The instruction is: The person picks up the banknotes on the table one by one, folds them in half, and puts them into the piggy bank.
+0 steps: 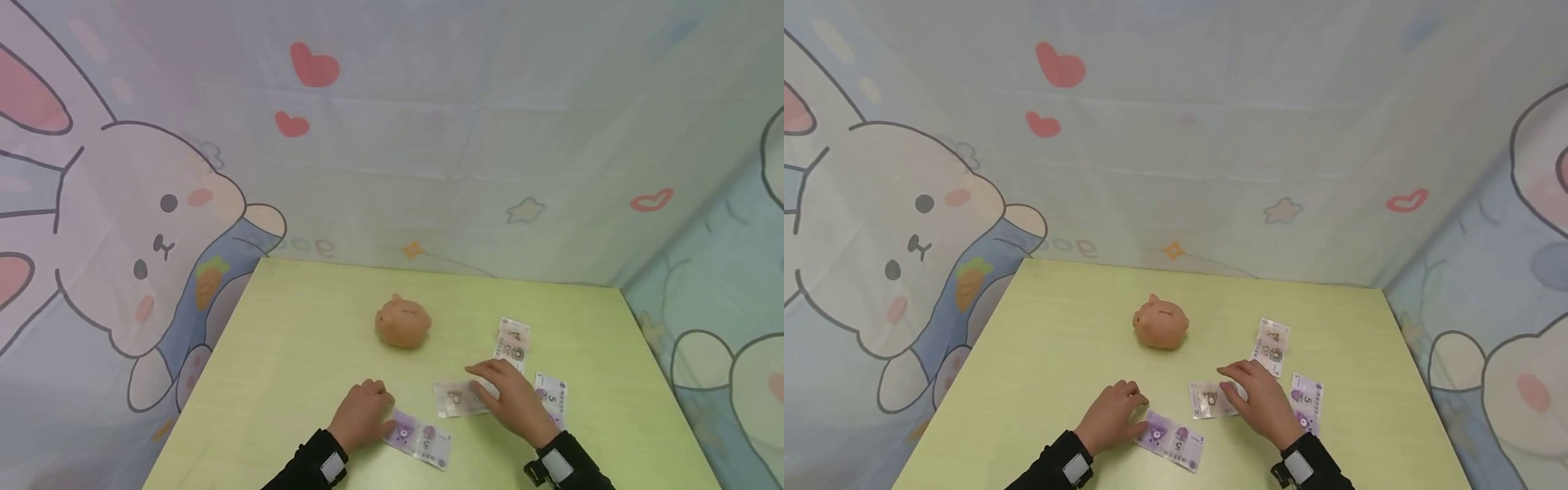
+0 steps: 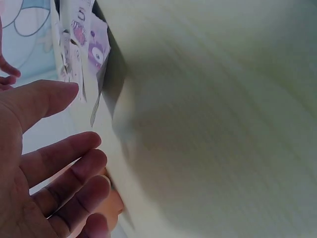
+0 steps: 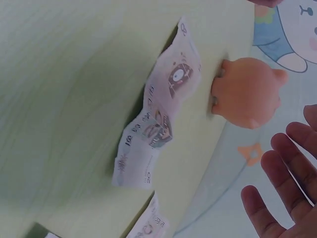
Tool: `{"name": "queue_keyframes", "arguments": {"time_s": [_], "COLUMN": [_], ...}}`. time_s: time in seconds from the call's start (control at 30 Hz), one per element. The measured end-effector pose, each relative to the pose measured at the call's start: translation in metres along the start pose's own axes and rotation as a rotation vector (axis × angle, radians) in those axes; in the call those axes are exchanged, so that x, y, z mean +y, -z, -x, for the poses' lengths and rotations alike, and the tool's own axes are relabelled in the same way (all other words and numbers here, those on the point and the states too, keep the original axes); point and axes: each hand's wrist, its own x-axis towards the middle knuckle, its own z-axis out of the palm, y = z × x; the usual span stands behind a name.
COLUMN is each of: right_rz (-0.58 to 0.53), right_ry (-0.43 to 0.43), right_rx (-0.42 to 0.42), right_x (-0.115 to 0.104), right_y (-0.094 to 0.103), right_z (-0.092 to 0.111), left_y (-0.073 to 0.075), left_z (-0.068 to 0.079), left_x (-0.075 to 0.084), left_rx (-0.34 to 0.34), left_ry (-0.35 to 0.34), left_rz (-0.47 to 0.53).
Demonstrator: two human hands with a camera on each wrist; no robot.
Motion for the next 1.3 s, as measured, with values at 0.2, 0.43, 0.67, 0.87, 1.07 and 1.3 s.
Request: {"name": "queue_keyframes", "arguments": {"time_s": [0.2, 0.43, 0.67, 0.87, 1.07, 1.3], "right_rz": [-0.023, -0.056, -0.078, -0.130, -0.172, -0.231], "right_ry": [-0.014, -0.049, -0.042, -0.039, -0.046, -0.091], "right_rx": [-0.054, -0.110, -0.104, -0.091, -0.071, -0.076], "right_x": [-0.002, -0.003, -0.005, -0.008, -0.013, -0.021], "right_y": [-0.004, -0.009, -0.011, -0.014, -0.020, -0.018], "right_z": [0.006, 0.010, 0.011, 0.010, 0.008, 0.000], "left_y": [-0.002, -0.003, -0.006, 0.004, 0.034, 0.067], "left_z": [0.001, 0.007, 0.013, 0.012, 0.005, -0.005], "left_x": [0.005, 0.007, 0.008, 0.011, 0.013, 0.013], "left_rx": [0.005, -0.004, 0.073, 0.090, 0.157, 0.229], "left_ry": [-0.014, -0.014, -0.010, 0.039, 0.065, 0.061], "left_rz": [-0.049, -0.016, 0.045, 0.166, 0.290, 0.313]}}
